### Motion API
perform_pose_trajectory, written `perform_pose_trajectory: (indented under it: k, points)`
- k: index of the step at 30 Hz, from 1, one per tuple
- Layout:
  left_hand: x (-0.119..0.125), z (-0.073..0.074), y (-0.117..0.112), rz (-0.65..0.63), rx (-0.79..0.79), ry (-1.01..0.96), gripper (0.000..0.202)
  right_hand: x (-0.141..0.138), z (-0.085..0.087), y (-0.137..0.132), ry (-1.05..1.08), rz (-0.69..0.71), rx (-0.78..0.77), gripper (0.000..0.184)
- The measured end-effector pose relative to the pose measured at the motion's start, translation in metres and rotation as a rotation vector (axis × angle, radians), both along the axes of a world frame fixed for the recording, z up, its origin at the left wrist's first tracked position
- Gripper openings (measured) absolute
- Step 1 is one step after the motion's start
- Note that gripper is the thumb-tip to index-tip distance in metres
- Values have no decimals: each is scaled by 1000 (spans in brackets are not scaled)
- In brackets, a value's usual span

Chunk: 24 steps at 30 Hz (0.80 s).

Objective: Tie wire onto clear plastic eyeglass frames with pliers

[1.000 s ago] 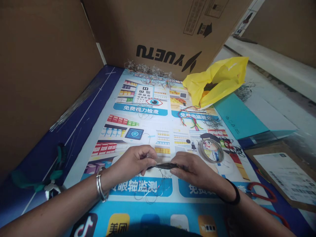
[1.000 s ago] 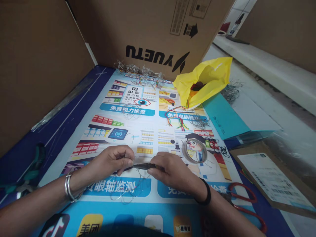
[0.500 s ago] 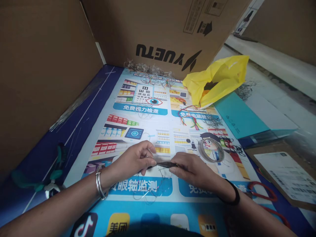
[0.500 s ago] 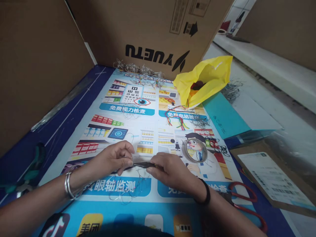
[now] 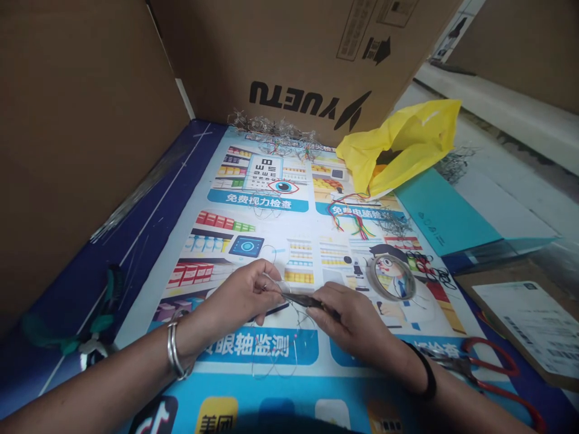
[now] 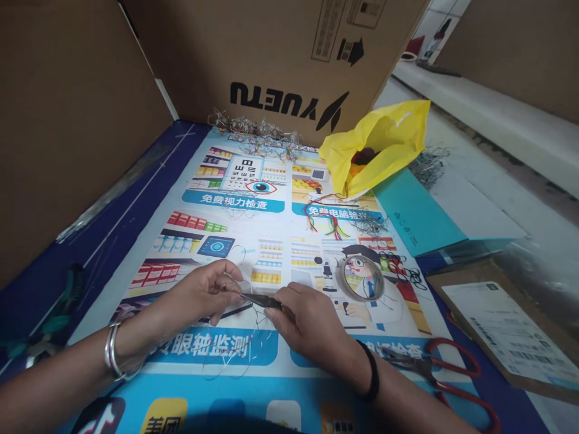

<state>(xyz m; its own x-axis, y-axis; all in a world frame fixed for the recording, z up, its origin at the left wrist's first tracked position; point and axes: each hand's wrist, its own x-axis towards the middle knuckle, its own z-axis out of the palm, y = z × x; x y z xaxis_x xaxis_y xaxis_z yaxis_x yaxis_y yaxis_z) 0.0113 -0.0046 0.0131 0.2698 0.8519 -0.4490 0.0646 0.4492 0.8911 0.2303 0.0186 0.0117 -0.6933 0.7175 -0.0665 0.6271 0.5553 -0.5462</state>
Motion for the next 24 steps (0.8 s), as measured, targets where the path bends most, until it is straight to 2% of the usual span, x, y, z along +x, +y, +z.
perform_pose_trajectory:
  k: [6, 11, 17, 24]
  points:
    - [-2, -2, -1, -4, 12, -63, 22, 2, 1, 1, -24, 21, -27, 25]
    - [-1, 2, 0, -21, 0, -76, 22, 5, 7, 8, -42, 72, -76, 25]
    - [-1, 8, 3, -56, -40, -111, 25, 9, 8, 19, -11, 199, -28, 29]
    - [-3, 6, 4, -76, -40, -107, 23, 9, 4, 19, -25, 232, 26, 31]
